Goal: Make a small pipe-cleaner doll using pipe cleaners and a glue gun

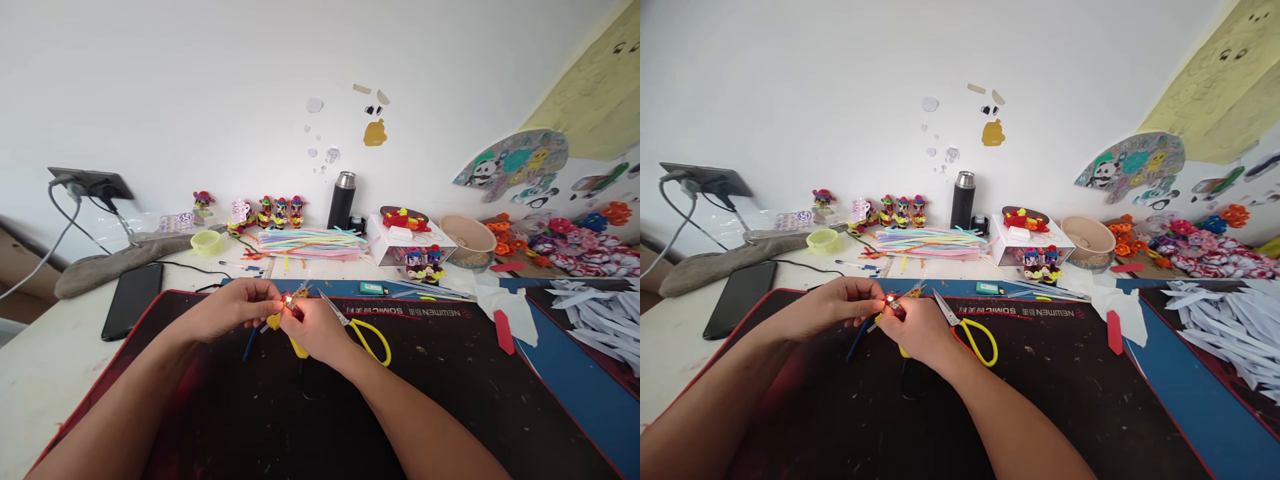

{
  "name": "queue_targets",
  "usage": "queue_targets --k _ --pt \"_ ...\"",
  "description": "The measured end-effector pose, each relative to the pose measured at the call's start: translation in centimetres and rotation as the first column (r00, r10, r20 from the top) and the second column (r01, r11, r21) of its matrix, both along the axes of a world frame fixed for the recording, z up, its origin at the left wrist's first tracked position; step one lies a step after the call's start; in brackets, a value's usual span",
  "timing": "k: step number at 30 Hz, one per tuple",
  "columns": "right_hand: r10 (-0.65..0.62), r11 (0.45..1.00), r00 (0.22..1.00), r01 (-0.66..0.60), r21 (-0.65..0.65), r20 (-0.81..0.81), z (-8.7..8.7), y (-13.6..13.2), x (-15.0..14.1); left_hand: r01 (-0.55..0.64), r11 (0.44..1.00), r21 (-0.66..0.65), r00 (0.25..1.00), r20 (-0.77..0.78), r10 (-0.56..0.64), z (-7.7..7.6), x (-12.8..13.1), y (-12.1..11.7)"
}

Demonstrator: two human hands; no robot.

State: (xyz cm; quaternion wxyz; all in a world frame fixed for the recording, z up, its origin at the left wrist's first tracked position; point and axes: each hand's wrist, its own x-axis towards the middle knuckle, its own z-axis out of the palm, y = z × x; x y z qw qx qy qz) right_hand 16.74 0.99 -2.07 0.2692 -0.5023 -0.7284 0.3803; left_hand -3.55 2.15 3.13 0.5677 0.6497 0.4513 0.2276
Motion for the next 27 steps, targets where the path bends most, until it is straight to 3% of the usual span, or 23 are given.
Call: queue_targets --k 5,12,20,24,27 --pt "0.011 1.000 1.000 -0.011 -0.029 -0.011 -0.2 -0.1 0.0 0.003 0.999 -0.038 1.000 -0.006 -0.003 0.3 0.1 -0.1" --pt "0.157 0.978 0.980 -0.172 -0.118 -0.125 0.7 -0.4 0.5 -0.015 0.999 -0.035 0.998 0.054 0.017 0.4 0.1 -0.1" --pt "0.084 0.992 0.979 -0.100 -0.079 -0.186 0.3 0.6 1.0 0.054 0.989 -0.134 0.970 0.242 -0.021 0.7 -0.5 -1.5" --pt "0.035 0.994 0.971 -0.058 -0.090 -0.234 -0.2 0.9 1.3 0.052 0.983 -0.174 0.959 0.283 -0.001 1.2 -0.6 -1.8" --pt "-0.004 0.995 0.964 -0.022 -0.094 -0.266 -0.4 1.2 1.3 0.028 0.986 -0.162 0.958 0.287 0.020 0.7 -0.7 -1.3"
